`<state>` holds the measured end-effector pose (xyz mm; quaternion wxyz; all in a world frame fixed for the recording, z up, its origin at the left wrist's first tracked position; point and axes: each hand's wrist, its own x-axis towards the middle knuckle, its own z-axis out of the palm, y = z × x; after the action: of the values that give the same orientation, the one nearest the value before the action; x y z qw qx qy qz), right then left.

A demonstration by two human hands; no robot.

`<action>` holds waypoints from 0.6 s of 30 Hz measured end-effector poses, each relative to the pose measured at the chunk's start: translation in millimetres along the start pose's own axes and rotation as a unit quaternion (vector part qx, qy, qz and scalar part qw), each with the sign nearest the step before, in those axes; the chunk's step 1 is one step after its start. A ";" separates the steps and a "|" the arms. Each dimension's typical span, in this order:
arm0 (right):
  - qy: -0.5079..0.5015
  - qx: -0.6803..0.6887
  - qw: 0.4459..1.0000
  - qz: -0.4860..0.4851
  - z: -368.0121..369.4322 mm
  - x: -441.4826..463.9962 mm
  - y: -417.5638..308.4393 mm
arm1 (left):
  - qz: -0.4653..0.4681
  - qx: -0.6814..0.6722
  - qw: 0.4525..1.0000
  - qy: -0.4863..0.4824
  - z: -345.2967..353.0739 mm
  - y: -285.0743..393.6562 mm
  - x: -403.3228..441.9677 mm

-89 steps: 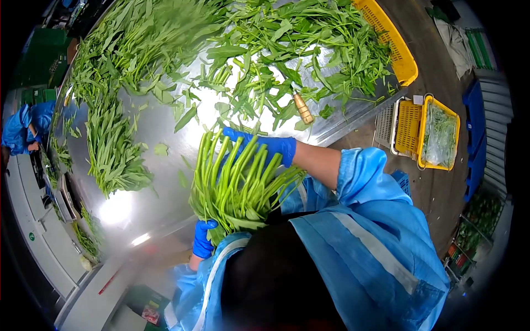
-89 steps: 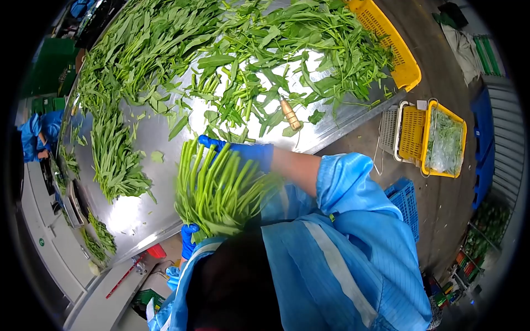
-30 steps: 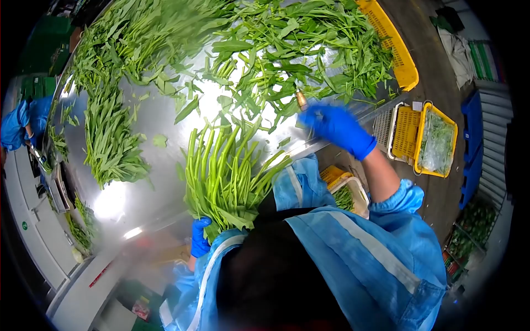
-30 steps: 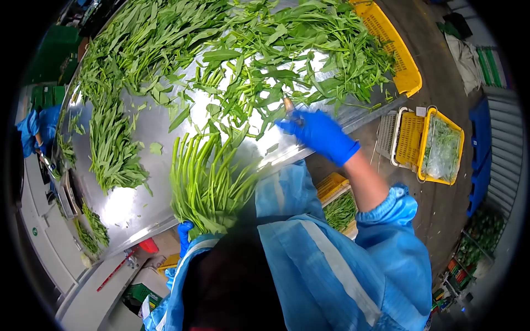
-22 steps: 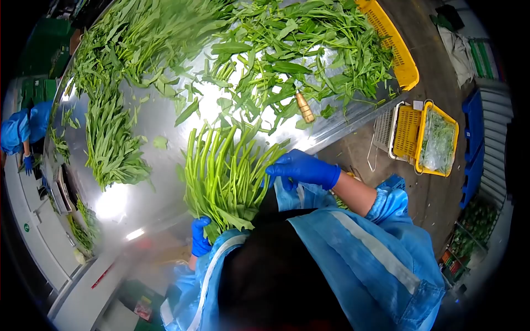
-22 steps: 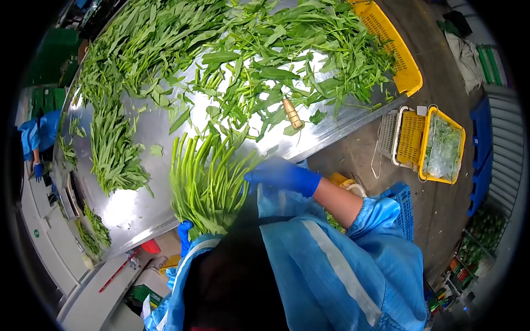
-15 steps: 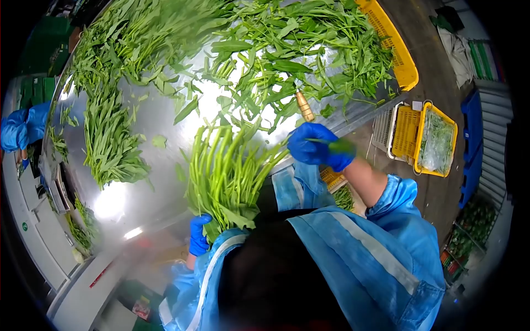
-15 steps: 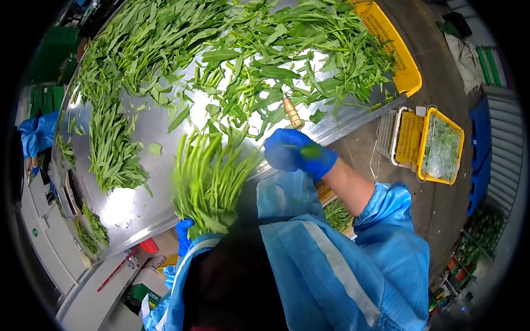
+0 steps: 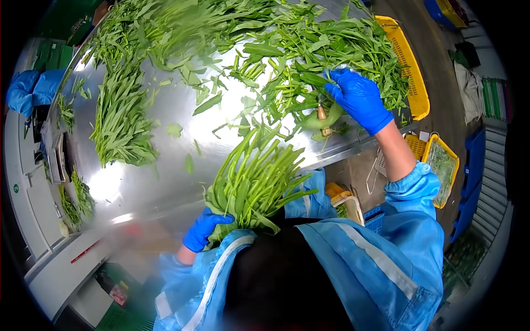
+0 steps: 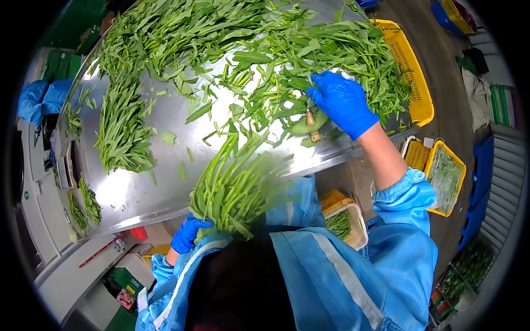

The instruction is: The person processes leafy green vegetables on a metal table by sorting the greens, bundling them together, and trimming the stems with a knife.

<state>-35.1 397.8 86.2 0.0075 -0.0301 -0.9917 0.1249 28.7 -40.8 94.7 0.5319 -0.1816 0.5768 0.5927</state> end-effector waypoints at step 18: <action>-0.510 0.477 0.678 -0.228 33.9 -67.3 -117.6 | 0.016 0.167 0.970 -0.174 -0.8 70.9 30.5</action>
<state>24.5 271.6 82.0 -0.4579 0.2729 -0.6239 0.5715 -42.4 -12.3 104.1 0.6374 0.0248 0.5688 0.5192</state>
